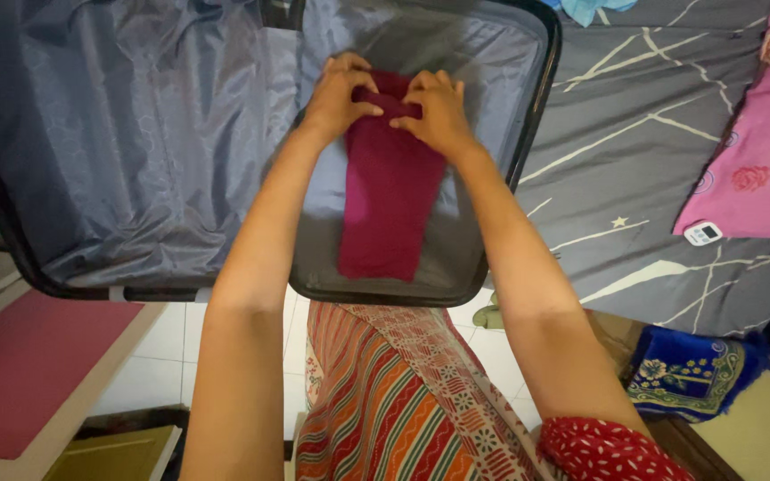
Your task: The person packs a suitcase by placing clothes inside and smoothing them out.
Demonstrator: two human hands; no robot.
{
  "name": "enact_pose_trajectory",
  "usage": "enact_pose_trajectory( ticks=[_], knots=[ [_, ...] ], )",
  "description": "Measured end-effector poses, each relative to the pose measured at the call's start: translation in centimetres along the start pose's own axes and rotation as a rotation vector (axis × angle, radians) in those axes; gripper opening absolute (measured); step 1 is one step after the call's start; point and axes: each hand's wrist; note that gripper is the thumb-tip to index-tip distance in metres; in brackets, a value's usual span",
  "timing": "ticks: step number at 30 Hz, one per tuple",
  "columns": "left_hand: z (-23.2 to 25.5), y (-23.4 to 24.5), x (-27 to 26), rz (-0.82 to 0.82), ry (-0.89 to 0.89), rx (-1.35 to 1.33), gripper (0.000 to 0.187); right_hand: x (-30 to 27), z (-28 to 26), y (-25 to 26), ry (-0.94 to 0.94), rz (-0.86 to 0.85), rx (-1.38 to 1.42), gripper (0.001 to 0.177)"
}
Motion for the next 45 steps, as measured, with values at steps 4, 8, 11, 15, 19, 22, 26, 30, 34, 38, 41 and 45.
enact_pose_trajectory(
  ticks=[4, 8, 11, 15, 19, 22, 26, 30, 34, 38, 41, 45],
  knots=[
    [-1.5, -1.1, -0.2, -0.149, 0.254, -0.040, 0.030, -0.2, 1.4, -0.7, -0.137, -0.030, 0.178, 0.040],
    [0.3, -1.5, -0.8, 0.009, 0.290, 0.112, 0.033, -0.5, 0.0, 0.0, -0.283, 0.074, -0.011, 0.044],
    [3.0, -1.8, -2.2, 0.153, 0.250, 0.170, 0.035, -1.2, -1.0, 0.5, -0.222, 0.126, -0.129, 0.053],
    [4.2, -3.5, -3.4, 0.261, 0.197, 0.315, 0.041, -2.3, -2.4, -0.4, -0.219, 0.285, -0.215, 0.070],
    [4.6, -5.8, -7.3, 0.288, 0.205, 0.341, 0.026, -4.9, -6.0, -2.8, -0.219, 0.377, -0.199, 0.074],
    [6.0, -6.5, -12.0, 0.172, 0.161, 0.307, 0.041, -8.2, -9.3, -5.3, -0.285, 0.287, -0.183, 0.073],
    [7.7, -6.0, -16.8, 0.040, 0.305, 0.290, 0.059, -11.6, -12.0, -7.4, -0.337, 0.165, -0.167, 0.072],
    [9.2, -7.0, -20.4, 0.227, 0.539, 0.145, 0.073, -14.2, -13.7, -8.3, -0.365, 0.329, -0.047, 0.077],
    [8.6, -8.0, -23.4, 0.293, 0.798, -0.170, 0.073, -17.3, -14.1, -11.5, -0.621, 0.527, 0.100, 0.082],
    [5.7, -8.1, -25.7, 0.122, 0.763, -0.140, 0.049, -19.7, -12.8, -14.4, -0.788, 0.572, 0.622, 0.076],
    [4.8, -8.2, -26.1, 0.075, 0.711, -0.172, 0.041, -21.0, -12.2, -14.2, -0.735, 0.527, 0.813, 0.076],
    [4.6, -8.4, -26.2, -0.036, 0.905, -0.384, 0.052, -22.2, -10.8, -13.2, -0.796, 0.323, 1.017, 0.073]
  ],
)
Point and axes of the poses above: each hand's wrist, its own x-axis towards the middle knuckle, its own y-axis out of the back of the hand, z = x × y, and after that the axes turned 15 degrees about y, right-handed
